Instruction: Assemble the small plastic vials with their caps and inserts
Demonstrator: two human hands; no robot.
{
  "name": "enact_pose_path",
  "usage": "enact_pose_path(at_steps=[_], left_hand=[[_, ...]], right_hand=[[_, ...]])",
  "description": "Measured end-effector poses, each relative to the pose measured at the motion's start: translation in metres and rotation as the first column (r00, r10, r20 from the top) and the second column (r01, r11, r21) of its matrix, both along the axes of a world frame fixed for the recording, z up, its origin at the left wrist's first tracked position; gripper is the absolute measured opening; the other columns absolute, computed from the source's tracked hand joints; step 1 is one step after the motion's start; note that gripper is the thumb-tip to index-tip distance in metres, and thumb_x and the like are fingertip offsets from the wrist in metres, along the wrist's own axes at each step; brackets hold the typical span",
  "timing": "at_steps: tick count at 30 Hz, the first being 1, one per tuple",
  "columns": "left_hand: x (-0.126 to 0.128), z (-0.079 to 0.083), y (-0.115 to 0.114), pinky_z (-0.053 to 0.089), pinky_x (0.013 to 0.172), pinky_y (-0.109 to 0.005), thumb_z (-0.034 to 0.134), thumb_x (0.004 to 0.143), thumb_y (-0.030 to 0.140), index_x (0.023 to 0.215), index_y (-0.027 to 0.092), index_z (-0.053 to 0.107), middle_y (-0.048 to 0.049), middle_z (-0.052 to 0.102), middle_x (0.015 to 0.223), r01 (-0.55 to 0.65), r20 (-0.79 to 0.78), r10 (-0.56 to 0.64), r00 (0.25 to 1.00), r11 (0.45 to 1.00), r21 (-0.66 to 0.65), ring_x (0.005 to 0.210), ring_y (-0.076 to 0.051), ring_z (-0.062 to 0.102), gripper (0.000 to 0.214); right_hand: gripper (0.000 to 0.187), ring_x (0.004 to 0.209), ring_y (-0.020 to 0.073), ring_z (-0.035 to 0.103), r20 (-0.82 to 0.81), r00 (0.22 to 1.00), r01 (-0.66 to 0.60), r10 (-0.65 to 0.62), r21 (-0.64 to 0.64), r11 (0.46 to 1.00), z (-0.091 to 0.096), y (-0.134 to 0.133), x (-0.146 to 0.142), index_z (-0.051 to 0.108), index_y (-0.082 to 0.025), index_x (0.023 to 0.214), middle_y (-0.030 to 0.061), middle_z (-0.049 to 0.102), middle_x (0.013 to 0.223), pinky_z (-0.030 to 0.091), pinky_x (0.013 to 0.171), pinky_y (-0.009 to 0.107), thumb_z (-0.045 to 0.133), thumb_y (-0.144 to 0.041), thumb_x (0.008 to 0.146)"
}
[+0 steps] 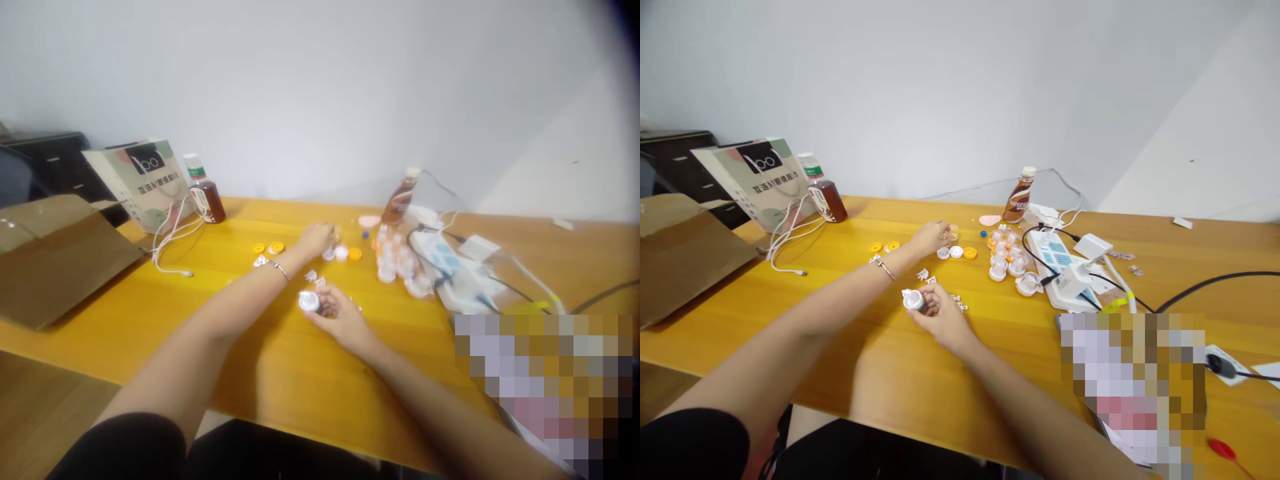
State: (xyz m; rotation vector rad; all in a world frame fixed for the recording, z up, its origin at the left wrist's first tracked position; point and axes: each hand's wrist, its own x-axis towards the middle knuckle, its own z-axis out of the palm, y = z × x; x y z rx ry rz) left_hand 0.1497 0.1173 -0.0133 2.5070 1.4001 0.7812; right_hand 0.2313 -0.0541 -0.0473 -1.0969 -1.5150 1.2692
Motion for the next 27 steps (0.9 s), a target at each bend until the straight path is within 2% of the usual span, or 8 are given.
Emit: enact_pose_path(at_steps=[5, 7, 9, 11, 16, 19, 23, 27], left_hand=[[-0.016, 0.011, -0.012, 0.045, 0.075, -0.028, 0.053, 0.079, 0.026, 0.095, 0.013, 0.056, -0.008, 0.062, 0.093, -0.012, 0.076, 0.012, 0.997, 1.0, 0.003, 0.084, -0.017, 0.058, 0.022], [-0.033, 0.02, -0.03, 0.045, 0.072, -0.024, 0.053, 0.08, 0.031, 0.1, 0.013, 0.055, -0.0063, 0.062, 0.094, 0.019, 0.131, -0.02, 0.991, 1.0, 0.008, 0.08, -0.014, 0.058, 0.027], [-0.055, 0.029, -0.055, 0.045, 0.069, -0.022, 0.055, 0.079, 0.034, 0.101, 0.013, 0.055, -0.0058, 0.063, 0.091, 0.124, 0.296, -0.118, 0.948, 0.992, -0.003, 0.077, -0.012, 0.058, 0.03], [-0.078, 0.033, -0.082, 0.044, 0.066, -0.022, 0.054, 0.08, 0.038, 0.096, 0.014, 0.058, -0.0048, 0.063, 0.085, 0.16, 0.367, -0.145, 0.919, 0.987, -0.012, 0.075, -0.012, 0.058, 0.029], [-0.115, 0.019, -0.125, 0.045, 0.066, -0.024, 0.057, 0.079, 0.036, 0.092, 0.014, 0.059, -0.0048, 0.062, 0.079, 0.162, 0.494, -0.12, 0.861, 0.986, -0.043, 0.071, -0.012, 0.056, 0.026], [-0.116, 0.009, -0.132, 0.046, 0.068, -0.024, 0.059, 0.078, 0.035, 0.094, 0.013, 0.057, -0.0051, 0.061, 0.082, 0.215, 0.521, -0.143, 0.841, 0.973, -0.08, 0.071, -0.012, 0.056, 0.027], [-0.105, 0.003, -0.136, 0.046, 0.071, -0.025, 0.06, 0.077, 0.033, 0.094, 0.014, 0.058, -0.0048, 0.06, 0.086, 0.339, 0.419, -0.267, 0.868, 0.935, -0.105, 0.075, -0.012, 0.056, 0.025], [-0.101, -0.002, -0.139, 0.046, 0.072, -0.026, 0.057, 0.079, 0.033, 0.095, 0.014, 0.056, -0.0058, 0.061, 0.089, 0.348, 0.444, -0.236, 0.864, 0.918, -0.19, 0.077, -0.012, 0.057, 0.025]], right_hand=[[0.031, 0.063, 0.0102, 0.054, -0.04, 0.999, 0.007, -0.007, -0.017, 1.0, -0.002, 0.001, 0.0, 0.048, -0.021, 0.087, -0.0013, 0.061, 0.077, 0.043, 0.065, 0.027, 0.068, -0.027, 0.064], [0.033, 0.065, 0.0105, 0.055, -0.067, 0.998, 0.016, -0.018, -0.03, 0.999, -0.003, 0.002, 0.001, 0.048, -0.021, 0.088, -0.0008, 0.062, 0.079, 0.044, 0.067, 0.028, 0.068, -0.029, 0.063], [0.035, 0.067, 0.011, 0.057, -0.089, 0.996, 0.026, -0.029, -0.037, 0.999, -0.003, 0.003, 0.001, 0.048, -0.021, 0.089, -0.0004, 0.063, 0.08, 0.045, 0.069, 0.029, 0.069, -0.03, 0.062], [0.035, 0.069, 0.0117, 0.058, -0.104, 0.994, 0.032, -0.036, -0.04, 0.999, -0.004, 0.003, 0.0, 0.049, -0.021, 0.089, 0.0003, 0.064, 0.081, 0.045, 0.072, 0.03, 0.07, -0.031, 0.062], [0.035, 0.074, 0.0141, 0.061, -0.118, 0.992, 0.039, -0.044, -0.046, 0.998, -0.004, 0.004, -0.002, 0.051, -0.021, 0.089, 0.0016, 0.065, 0.082, 0.047, 0.076, 0.032, 0.07, -0.032, 0.062], [0.035, 0.075, 0.0144, 0.061, -0.107, 0.993, 0.037, -0.041, -0.047, 0.998, -0.004, 0.004, -0.002, 0.051, -0.02, 0.089, 0.0019, 0.065, 0.082, 0.048, 0.076, 0.031, 0.07, -0.031, 0.062], [0.032, 0.076, 0.0143, 0.062, -0.125, 0.992, 0.025, -0.031, -0.048, 0.999, -0.004, 0.004, -0.001, 0.052, -0.02, 0.087, 0.002, 0.066, 0.082, 0.048, 0.077, 0.031, 0.07, -0.03, 0.062], [0.031, 0.076, 0.0149, 0.062, -0.143, 0.989, 0.02, -0.028, -0.058, 0.998, -0.004, 0.004, -0.001, 0.053, -0.02, 0.086, 0.0015, 0.066, 0.081, 0.048, 0.077, 0.032, 0.07, -0.029, 0.062]])
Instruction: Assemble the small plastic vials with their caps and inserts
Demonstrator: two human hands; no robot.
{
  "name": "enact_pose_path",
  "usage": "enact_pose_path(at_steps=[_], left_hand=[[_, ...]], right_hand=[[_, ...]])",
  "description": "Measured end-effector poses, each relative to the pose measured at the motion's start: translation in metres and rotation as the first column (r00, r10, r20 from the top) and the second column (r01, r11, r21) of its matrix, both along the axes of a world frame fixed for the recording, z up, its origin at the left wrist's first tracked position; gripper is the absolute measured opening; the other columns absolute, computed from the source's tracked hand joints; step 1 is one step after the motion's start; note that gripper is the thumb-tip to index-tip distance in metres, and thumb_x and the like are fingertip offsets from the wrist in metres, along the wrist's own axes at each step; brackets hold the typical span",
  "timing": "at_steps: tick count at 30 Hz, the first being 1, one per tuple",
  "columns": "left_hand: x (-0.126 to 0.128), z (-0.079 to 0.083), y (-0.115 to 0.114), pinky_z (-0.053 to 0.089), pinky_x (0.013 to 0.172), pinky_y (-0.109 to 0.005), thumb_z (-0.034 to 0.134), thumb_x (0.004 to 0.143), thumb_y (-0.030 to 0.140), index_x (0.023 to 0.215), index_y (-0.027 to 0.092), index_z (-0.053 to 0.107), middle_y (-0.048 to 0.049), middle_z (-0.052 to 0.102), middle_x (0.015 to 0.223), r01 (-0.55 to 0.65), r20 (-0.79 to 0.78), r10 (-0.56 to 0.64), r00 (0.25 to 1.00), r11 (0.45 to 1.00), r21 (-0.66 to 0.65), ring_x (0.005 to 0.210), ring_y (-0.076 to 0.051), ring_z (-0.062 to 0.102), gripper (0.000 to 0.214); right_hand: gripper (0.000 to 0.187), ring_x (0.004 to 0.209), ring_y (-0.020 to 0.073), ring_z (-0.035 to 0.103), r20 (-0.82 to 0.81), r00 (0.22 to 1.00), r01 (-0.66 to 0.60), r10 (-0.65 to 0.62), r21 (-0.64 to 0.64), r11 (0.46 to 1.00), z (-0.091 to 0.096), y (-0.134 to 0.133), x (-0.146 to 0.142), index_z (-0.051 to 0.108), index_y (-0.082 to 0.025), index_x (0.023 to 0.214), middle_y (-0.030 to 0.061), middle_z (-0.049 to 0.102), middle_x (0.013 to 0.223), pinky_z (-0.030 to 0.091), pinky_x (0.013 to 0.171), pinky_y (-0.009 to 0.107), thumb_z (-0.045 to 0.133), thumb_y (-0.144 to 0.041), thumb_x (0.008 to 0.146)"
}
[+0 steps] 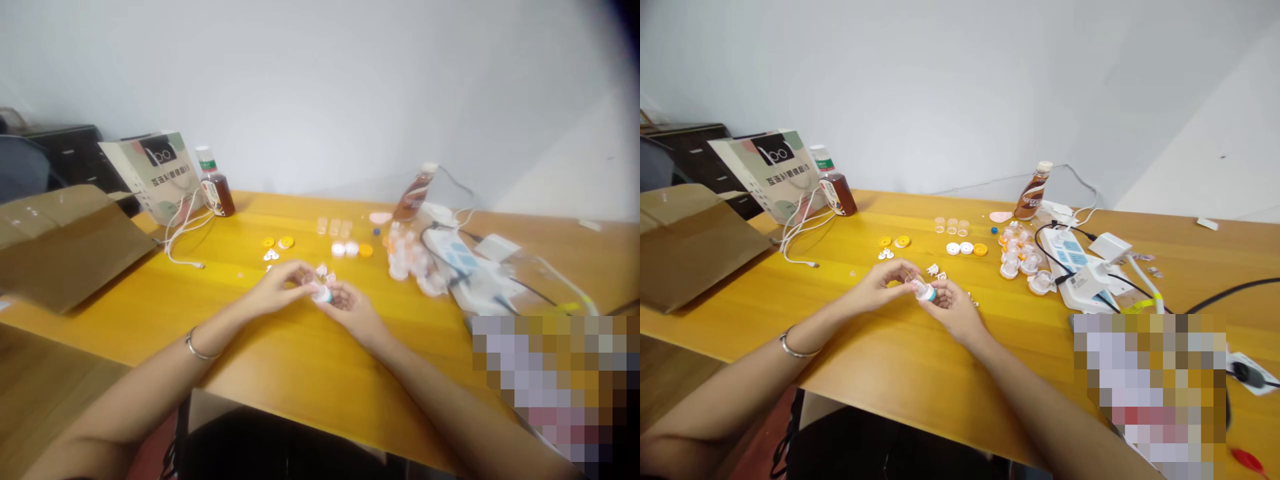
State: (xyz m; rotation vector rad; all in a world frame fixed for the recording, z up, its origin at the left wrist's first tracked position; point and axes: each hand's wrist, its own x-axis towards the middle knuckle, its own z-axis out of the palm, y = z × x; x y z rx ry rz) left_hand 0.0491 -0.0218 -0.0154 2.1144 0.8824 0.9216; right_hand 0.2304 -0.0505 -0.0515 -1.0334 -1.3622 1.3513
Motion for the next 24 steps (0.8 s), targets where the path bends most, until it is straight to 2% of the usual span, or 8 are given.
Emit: enact_pose_path(at_steps=[6, 11, 15, 18, 21, 24], left_hand=[[0.001, -0.005, -0.002, 0.047, 0.069, -0.025, 0.061, 0.076, 0.035, 0.091, 0.013, 0.056, -0.0057, 0.063, 0.085, -0.035, 0.063, 0.044, 0.997, 0.991, -0.131, 0.072, -0.012, 0.058, 0.027], [0.003, -0.009, -0.002, 0.048, 0.066, -0.026, 0.064, 0.073, 0.036, 0.085, 0.012, 0.054, -0.0054, 0.063, 0.08, -0.061, 0.083, 0.078, 0.994, 0.98, -0.189, 0.068, -0.012, 0.058, 0.029], [-0.002, -0.006, 0.0, 0.048, 0.072, -0.027, 0.061, 0.077, 0.03, 0.093, 0.012, 0.056, -0.0062, 0.062, 0.083, 0.056, 0.092, -0.041, 0.995, 0.985, -0.166, 0.074, -0.013, 0.059, 0.024], [-0.007, 0.003, -0.001, 0.048, 0.079, -0.031, 0.055, 0.081, 0.023, 0.101, 0.015, 0.057, -0.0081, 0.062, 0.093, 0.198, 0.108, -0.181, 0.978, 0.964, -0.177, 0.085, -0.014, 0.059, 0.021], [-0.009, 0.011, -0.003, 0.046, 0.086, -0.034, 0.049, 0.084, 0.02, 0.095, 0.018, 0.062, -0.0094, 0.06, 0.106, 0.337, 0.117, -0.32, 0.94, 0.922, -0.189, 0.097, -0.017, 0.057, 0.017], [-0.01, 0.015, -0.005, 0.047, 0.086, -0.033, 0.049, 0.084, 0.019, 0.107, 0.02, 0.058, -0.01, 0.058, 0.112, 0.325, 0.112, -0.307, 0.945, 0.922, -0.211, 0.099, -0.017, 0.057, 0.024]], right_hand=[[0.027, 0.08, 0.0158, 0.063, -0.008, 1.0, -0.005, 0.005, 0.026, 1.0, 0.002, -0.002, -0.001, 0.058, -0.02, 0.087, 0.0023, 0.067, 0.086, 0.047, 0.081, 0.033, 0.068, -0.029, 0.064], [0.02, 0.077, 0.0164, 0.061, 0.14, 0.99, -0.028, 0.014, 0.094, 0.995, 0.008, -0.005, 0.0, 0.062, -0.021, 0.086, 0.0004, 0.067, 0.084, 0.048, 0.077, 0.032, 0.064, -0.03, 0.068], [0.018, 0.074, 0.0165, 0.059, 0.246, 0.964, -0.132, 0.102, 0.108, 0.985, 0.014, -0.007, 0.002, 0.064, -0.023, 0.088, -0.0017, 0.066, 0.08, 0.047, 0.073, 0.032, 0.059, -0.034, 0.074], [0.021, 0.072, 0.0155, 0.058, 0.216, 0.962, -0.185, 0.164, 0.078, 0.98, 0.016, -0.007, 0.002, 0.065, -0.022, 0.088, -0.0013, 0.065, 0.08, 0.047, 0.07, 0.03, 0.058, -0.036, 0.074], [0.024, 0.068, 0.0137, 0.056, 0.165, 0.961, -0.23, 0.221, 0.04, 0.972, 0.016, -0.008, 0.001, 0.065, -0.02, 0.088, -0.0003, 0.065, 0.078, 0.046, 0.065, 0.027, 0.058, -0.039, 0.074], [0.024, 0.071, 0.0145, 0.057, 0.148, 0.967, -0.214, 0.208, 0.029, 0.976, 0.016, -0.01, -0.001, 0.065, -0.021, 0.089, 0.0004, 0.066, 0.082, 0.046, 0.067, 0.028, 0.058, -0.038, 0.074]])
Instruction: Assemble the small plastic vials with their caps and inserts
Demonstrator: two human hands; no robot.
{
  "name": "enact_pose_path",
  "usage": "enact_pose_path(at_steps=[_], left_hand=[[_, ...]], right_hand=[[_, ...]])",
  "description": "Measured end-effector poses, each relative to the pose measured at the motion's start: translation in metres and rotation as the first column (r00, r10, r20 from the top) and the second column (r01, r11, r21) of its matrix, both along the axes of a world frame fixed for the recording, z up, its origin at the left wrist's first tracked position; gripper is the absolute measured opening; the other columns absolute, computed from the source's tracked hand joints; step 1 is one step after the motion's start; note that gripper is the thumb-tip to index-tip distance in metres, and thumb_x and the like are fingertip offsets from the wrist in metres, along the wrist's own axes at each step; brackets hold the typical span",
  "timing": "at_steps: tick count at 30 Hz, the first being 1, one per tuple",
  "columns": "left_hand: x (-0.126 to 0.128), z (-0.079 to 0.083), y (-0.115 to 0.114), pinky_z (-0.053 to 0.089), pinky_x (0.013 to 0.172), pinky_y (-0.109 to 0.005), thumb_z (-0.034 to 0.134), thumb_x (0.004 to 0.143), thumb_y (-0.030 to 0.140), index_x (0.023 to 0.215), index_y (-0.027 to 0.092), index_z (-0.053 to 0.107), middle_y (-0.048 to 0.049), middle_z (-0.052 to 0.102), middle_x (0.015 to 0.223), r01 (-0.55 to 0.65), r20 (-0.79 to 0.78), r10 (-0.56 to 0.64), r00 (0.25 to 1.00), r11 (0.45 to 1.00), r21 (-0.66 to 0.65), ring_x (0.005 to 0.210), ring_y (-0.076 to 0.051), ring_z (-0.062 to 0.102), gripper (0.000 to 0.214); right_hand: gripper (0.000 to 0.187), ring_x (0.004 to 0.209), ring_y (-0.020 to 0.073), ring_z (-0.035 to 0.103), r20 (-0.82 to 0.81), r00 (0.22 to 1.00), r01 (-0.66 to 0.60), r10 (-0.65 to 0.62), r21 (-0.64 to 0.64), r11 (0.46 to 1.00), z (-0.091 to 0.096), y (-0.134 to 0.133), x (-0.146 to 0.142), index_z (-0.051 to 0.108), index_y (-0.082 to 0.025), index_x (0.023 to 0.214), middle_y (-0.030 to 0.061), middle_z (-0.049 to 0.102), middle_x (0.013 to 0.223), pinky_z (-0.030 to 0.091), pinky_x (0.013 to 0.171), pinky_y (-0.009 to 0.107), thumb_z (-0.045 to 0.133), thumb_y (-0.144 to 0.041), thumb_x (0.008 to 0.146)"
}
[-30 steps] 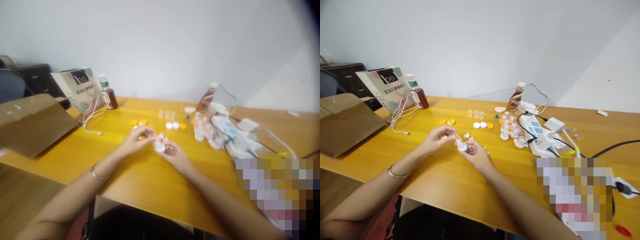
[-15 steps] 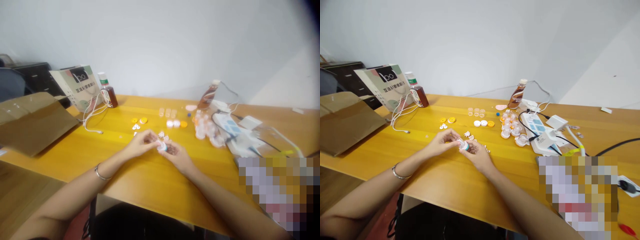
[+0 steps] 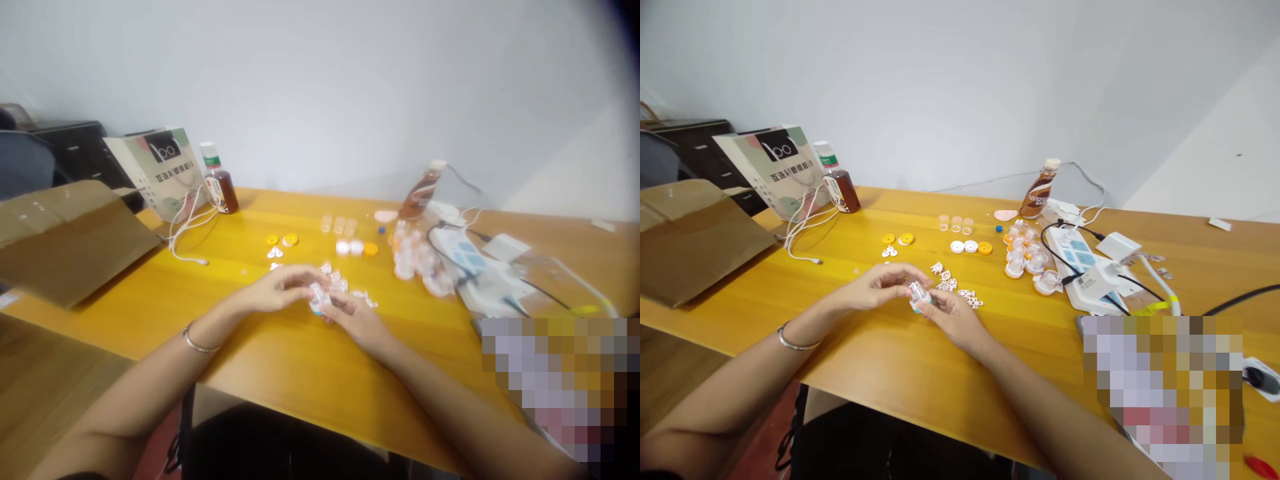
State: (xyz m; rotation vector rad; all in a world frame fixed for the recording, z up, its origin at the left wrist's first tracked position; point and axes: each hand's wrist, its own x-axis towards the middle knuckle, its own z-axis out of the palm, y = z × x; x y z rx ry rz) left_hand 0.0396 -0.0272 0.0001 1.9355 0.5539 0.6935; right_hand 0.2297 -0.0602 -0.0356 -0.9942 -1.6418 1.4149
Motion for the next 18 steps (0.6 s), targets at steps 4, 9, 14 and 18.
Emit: enact_pose_path(at_steps=[4, 9, 14, 18], left_hand=[[0.0016, 0.0021, -0.0025, 0.046, 0.084, -0.032, 0.051, 0.083, 0.022, 0.107, 0.018, 0.059, -0.0086, 0.062, 0.104, -0.097, -0.092, 0.116, 0.989, 0.979, 0.181, 0.093, -0.017, 0.058, 0.026], [0.0038, 0.003, -0.0065, 0.046, 0.078, -0.029, 0.048, 0.084, 0.022, 0.103, 0.021, 0.061, -0.0053, 0.065, 0.094, -0.117, -0.208, 0.223, 0.952, 0.897, 0.426, 0.083, -0.015, 0.059, 0.024], [0.0037, 0.0018, -0.0093, 0.045, 0.076, -0.029, 0.047, 0.083, 0.02, 0.102, 0.021, 0.06, -0.0044, 0.065, 0.094, -0.159, -0.24, 0.31, 0.92, 0.854, 0.495, 0.082, -0.015, 0.06, 0.023], [-0.0005, 0.0083, -0.0087, 0.046, 0.081, -0.028, 0.046, 0.086, 0.022, 0.103, 0.02, 0.058, -0.0051, 0.063, 0.097, -0.037, -0.206, 0.11, 0.972, 0.944, 0.329, 0.088, -0.014, 0.059, 0.021]], right_hand=[[0.025, 0.08, 0.0188, 0.059, 0.034, 0.998, 0.045, -0.048, 0.068, 0.997, -0.0027, -0.0012, -0.0011, 0.064, -0.022, 0.094, 0.0002, 0.066, 0.087, 0.046, 0.076, 0.033, 0.057, -0.036, 0.075], [0.02, 0.07, 0.0175, 0.056, 0.198, 0.967, 0.101, -0.163, 0.288, 0.952, -0.0053, -0.0029, -0.0018, 0.063, -0.023, 0.087, 0.0, 0.064, 0.076, 0.045, 0.067, 0.03, 0.056, -0.038, 0.077], [0.017, 0.068, 0.017, 0.055, 0.269, 0.932, 0.119, -0.243, 0.406, 0.906, -0.0016, -0.0052, -0.0014, 0.063, -0.022, 0.084, 0.001, 0.061, 0.072, 0.043, 0.065, 0.028, 0.056, -0.036, 0.077], [0.019, 0.072, 0.0178, 0.058, 0.184, 0.98, 0.042, -0.079, 0.196, 0.98, 0.0009, -0.0037, 0.0, 0.064, -0.023, 0.087, 0.0, 0.064, 0.078, 0.045, 0.068, 0.03, 0.057, -0.036, 0.076]])
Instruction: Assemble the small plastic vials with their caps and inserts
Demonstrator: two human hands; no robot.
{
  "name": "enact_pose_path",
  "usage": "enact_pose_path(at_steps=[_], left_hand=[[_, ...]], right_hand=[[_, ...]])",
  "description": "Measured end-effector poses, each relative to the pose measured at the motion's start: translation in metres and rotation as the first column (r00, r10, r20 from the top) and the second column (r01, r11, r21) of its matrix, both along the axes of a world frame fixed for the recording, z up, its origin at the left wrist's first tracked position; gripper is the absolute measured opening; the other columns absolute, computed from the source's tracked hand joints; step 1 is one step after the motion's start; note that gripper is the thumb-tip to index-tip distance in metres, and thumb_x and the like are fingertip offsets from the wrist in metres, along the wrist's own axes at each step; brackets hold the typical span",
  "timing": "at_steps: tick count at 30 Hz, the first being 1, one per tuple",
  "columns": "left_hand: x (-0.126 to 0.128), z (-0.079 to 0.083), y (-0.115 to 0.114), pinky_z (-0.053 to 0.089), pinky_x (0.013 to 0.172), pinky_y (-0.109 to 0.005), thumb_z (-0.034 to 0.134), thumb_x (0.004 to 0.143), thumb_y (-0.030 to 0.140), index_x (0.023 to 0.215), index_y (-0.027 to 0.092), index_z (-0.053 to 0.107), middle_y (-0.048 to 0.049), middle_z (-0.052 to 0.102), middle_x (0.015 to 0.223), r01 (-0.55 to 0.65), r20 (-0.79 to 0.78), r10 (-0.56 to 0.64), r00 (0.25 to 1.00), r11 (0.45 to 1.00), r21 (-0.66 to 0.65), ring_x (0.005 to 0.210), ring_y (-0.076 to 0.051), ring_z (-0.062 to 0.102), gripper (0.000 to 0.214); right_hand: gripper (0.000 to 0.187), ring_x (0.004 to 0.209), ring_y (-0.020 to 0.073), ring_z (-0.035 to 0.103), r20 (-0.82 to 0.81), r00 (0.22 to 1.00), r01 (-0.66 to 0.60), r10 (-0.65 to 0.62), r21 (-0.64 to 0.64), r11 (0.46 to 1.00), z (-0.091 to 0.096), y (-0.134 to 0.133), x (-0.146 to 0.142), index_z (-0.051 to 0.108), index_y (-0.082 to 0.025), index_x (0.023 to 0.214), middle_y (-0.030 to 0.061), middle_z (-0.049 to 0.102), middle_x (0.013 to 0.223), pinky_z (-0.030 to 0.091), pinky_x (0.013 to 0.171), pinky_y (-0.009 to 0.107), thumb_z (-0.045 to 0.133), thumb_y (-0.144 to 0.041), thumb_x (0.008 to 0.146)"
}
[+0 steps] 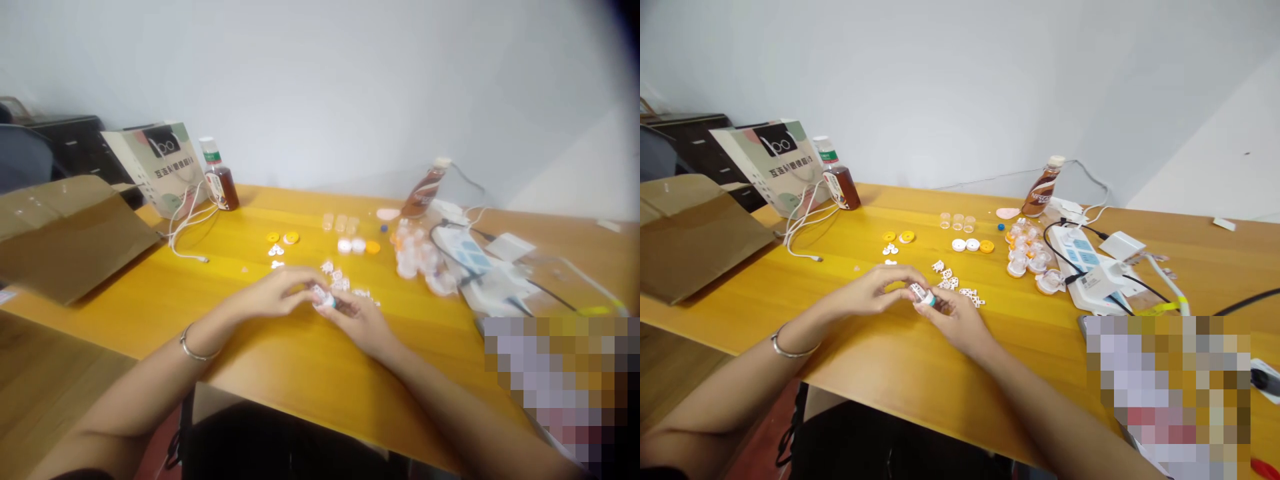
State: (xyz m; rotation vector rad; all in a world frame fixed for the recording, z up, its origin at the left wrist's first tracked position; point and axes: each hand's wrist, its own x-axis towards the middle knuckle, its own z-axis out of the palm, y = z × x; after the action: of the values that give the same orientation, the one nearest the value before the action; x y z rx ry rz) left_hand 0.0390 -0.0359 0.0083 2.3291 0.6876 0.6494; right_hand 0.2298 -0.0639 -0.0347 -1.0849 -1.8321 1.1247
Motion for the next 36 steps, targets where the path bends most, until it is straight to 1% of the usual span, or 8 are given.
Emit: enact_pose_path(at_steps=[3, 8, 13, 17, 25, 28, 32, 36], left_hand=[[-0.003, 0.002, 0.001, 0.043, 0.089, -0.03, 0.047, 0.085, 0.022, 0.113, 0.022, 0.052, -0.0072, 0.055, 0.115, 0.081, 0.054, -0.076, 0.996, 0.991, -0.11, 0.105, -0.016, 0.053, 0.028], [-0.003, -0.006, 0.006, 0.046, 0.081, -0.032, 0.059, 0.078, 0.029, 0.106, 0.02, 0.054, -0.0063, 0.06, 0.101, -0.203, 0.066, 0.206, 0.976, 0.978, -0.056, 0.091, -0.018, 0.057, 0.03], [-0.005, -0.004, 0.01, 0.041, 0.09, -0.033, 0.052, 0.083, 0.025, 0.112, 0.024, 0.053, -0.0062, 0.049, 0.124, -0.002, 0.061, 0.007, 0.998, 0.996, -0.088, 0.111, -0.019, 0.048, 0.029], [-0.005, -0.004, 0.009, 0.043, 0.085, -0.033, 0.056, 0.081, 0.03, 0.111, 0.021, 0.054, -0.0065, 0.057, 0.109, -0.157, 0.063, 0.161, 0.985, 0.986, -0.061, 0.097, -0.018, 0.054, 0.031], [-0.002, -0.008, 0.009, 0.045, 0.08, -0.031, 0.053, 0.083, 0.03, 0.107, 0.018, 0.056, -0.0083, 0.059, 0.105, -0.13, 0.097, 0.147, 0.984, 0.978, -0.166, 0.093, -0.017, 0.056, 0.027], [-0.001, -0.008, 0.008, 0.042, 0.086, -0.033, 0.053, 0.083, 0.028, 0.112, 0.021, 0.054, -0.0092, 0.05, 0.122, -0.036, 0.111, 0.056, 0.992, 0.984, -0.172, 0.108, -0.02, 0.049, 0.029], [0.0, -0.009, 0.009, 0.044, 0.082, -0.033, 0.055, 0.081, 0.031, 0.105, 0.02, 0.057, -0.0072, 0.059, 0.104, -0.199, 0.096, 0.212, 0.973, 0.971, -0.132, 0.096, -0.018, 0.055, 0.027], [0.0, -0.008, 0.009, 0.043, 0.085, -0.031, 0.05, 0.084, 0.029, 0.11, 0.02, 0.055, -0.0087, 0.053, 0.118, -0.065, 0.128, 0.091, 0.988, 0.979, -0.192, 0.105, -0.018, 0.051, 0.028]], right_hand=[[0.022, 0.081, 0.0188, 0.06, -0.132, 0.991, -0.057, 0.039, -0.133, 0.989, 0.001, 0.002, -0.001, 0.064, -0.023, 0.091, -0.0006, 0.066, 0.086, 0.046, 0.075, 0.032, 0.057, -0.036, 0.075], [0.02, 0.081, 0.0185, 0.061, -0.173, 0.984, 0.003, -0.035, -0.185, 0.983, 0.001, 0.003, -0.002, 0.065, -0.023, 0.087, -0.001, 0.067, 0.084, 0.046, 0.079, 0.033, 0.06, -0.035, 0.073], [0.027, 0.088, 0.0196, 0.06, -0.223, 0.974, 0.001, -0.048, -0.209, 0.978, -0.001, 0.003, -0.002, 0.064, -0.021, 0.094, 0.0014, 0.067, 0.093, 0.045, 0.084, 0.035, 0.062, -0.036, 0.071], [0.028, 0.085, 0.0196, 0.06, -0.226, 0.972, 0.005, -0.058, -0.228, 0.974, -0.003, 0.006, -0.001, 0.065, -0.019, 0.091, 0.0021, 0.068, 0.091, 0.044, 0.084, 0.035, 0.064, -0.036, 0.07], [0.025, 0.083, 0.0184, 0.06, -0.227, 0.972, 0.0, -0.055, -0.235, 0.972, -0.001, 0.006, -0.001, 0.065, -0.02, 0.09, 0.0007, 0.067, 0.087, 0.044, 0.082, 0.034, 0.064, -0.034, 0.07], [0.023, 0.082, 0.0181, 0.059, -0.222, 0.973, 0.01, -0.062, -0.232, 0.973, 0.0, 0.005, -0.001, 0.065, -0.02, 0.09, 0.0004, 0.067, 0.086, 0.043, 0.081, 0.034, 0.062, -0.033, 0.071], [0.024, 0.079, 0.0173, 0.059, -0.201, 0.978, 0.013, -0.057, -0.214, 0.977, -0.002, 0.006, -0.001, 0.065, -0.019, 0.089, 0.0004, 0.066, 0.084, 0.043, 0.079, 0.033, 0.062, -0.035, 0.071], [0.025, 0.076, 0.0164, 0.058, -0.187, 0.981, 0.02, -0.06, -0.206, 0.978, -0.004, 0.007, 0.0, 0.065, -0.019, 0.09, 0.0, 0.066, 0.081, 0.044, 0.076, 0.032, 0.062, -0.035, 0.071]])
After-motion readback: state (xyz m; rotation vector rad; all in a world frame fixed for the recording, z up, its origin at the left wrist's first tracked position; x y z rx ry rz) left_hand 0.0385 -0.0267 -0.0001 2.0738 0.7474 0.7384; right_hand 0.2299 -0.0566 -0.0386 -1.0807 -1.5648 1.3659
